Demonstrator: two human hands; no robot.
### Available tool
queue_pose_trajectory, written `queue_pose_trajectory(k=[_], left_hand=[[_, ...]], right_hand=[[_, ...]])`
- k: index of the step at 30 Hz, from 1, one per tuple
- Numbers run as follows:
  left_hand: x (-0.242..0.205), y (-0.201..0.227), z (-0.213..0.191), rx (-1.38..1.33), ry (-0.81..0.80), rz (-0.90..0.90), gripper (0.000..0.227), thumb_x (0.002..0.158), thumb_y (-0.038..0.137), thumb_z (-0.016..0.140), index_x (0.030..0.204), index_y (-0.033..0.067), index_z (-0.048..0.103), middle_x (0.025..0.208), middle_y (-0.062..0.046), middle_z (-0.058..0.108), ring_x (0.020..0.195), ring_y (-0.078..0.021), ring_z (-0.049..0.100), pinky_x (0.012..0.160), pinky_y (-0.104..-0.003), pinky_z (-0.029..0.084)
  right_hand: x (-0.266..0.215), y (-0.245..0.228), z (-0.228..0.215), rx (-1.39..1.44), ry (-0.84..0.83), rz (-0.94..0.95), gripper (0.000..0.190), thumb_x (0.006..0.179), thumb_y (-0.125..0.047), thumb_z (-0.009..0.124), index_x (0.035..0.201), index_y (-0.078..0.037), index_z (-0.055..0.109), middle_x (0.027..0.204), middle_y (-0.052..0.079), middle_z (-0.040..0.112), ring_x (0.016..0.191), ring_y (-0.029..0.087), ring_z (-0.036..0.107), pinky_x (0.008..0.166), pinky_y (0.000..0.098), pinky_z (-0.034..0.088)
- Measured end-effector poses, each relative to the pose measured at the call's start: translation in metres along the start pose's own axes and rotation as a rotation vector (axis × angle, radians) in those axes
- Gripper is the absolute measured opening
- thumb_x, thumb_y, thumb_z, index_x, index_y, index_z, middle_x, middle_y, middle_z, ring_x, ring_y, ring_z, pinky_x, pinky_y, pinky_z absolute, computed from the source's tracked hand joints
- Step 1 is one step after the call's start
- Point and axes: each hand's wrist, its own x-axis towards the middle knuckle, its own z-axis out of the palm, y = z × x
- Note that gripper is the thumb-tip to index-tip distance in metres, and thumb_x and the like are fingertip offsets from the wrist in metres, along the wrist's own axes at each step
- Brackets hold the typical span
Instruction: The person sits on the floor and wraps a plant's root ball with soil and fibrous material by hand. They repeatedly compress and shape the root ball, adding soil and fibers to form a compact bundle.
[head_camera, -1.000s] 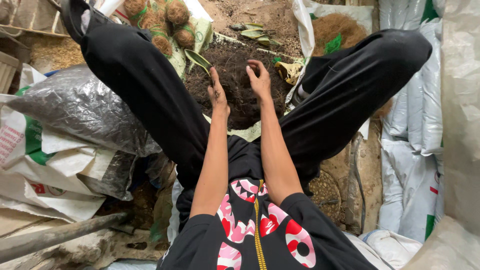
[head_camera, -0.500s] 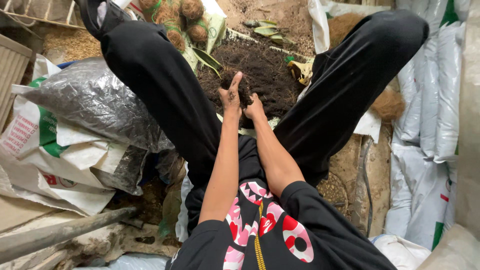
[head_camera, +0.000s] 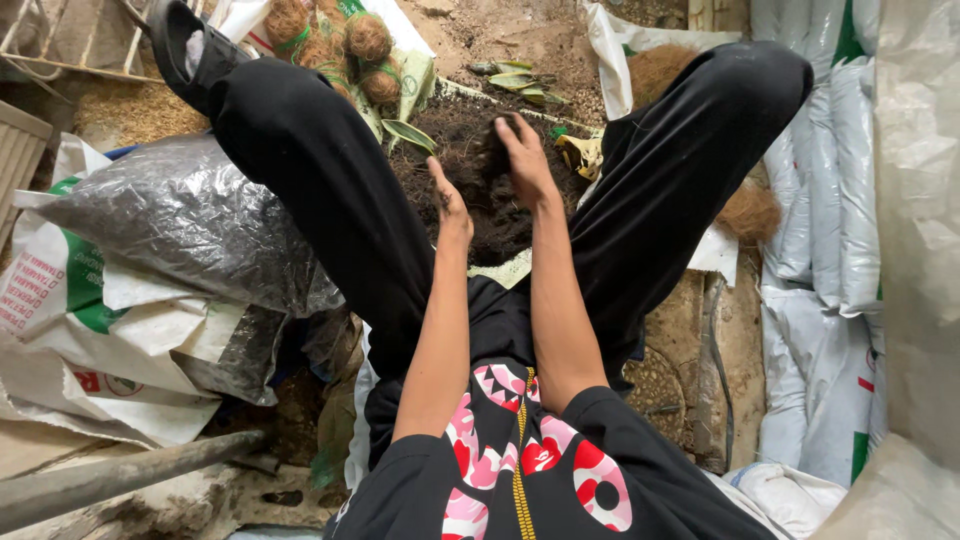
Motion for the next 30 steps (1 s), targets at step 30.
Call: queue_pose_trajectory(k=[30], left_hand=[[-0.030,0.028,0.012,-0.251,-0.183,0.122,0.044,0.096,0.019,0.072,0.132,-0.0053,0.065,0.137,-0.015,0.067,0.126,-0.0214,0.064,0.110,-0.036,0.048]], right_hand=[[0.017,0.157,-0.046,-1.187,-0.096,-0.030,0.040,0.083,-0.031,0.073,0.118,-0.013,0.069,0.114,0.012,0.074,0.106,0.028,0.072,0.091,0.0389,0.055]])
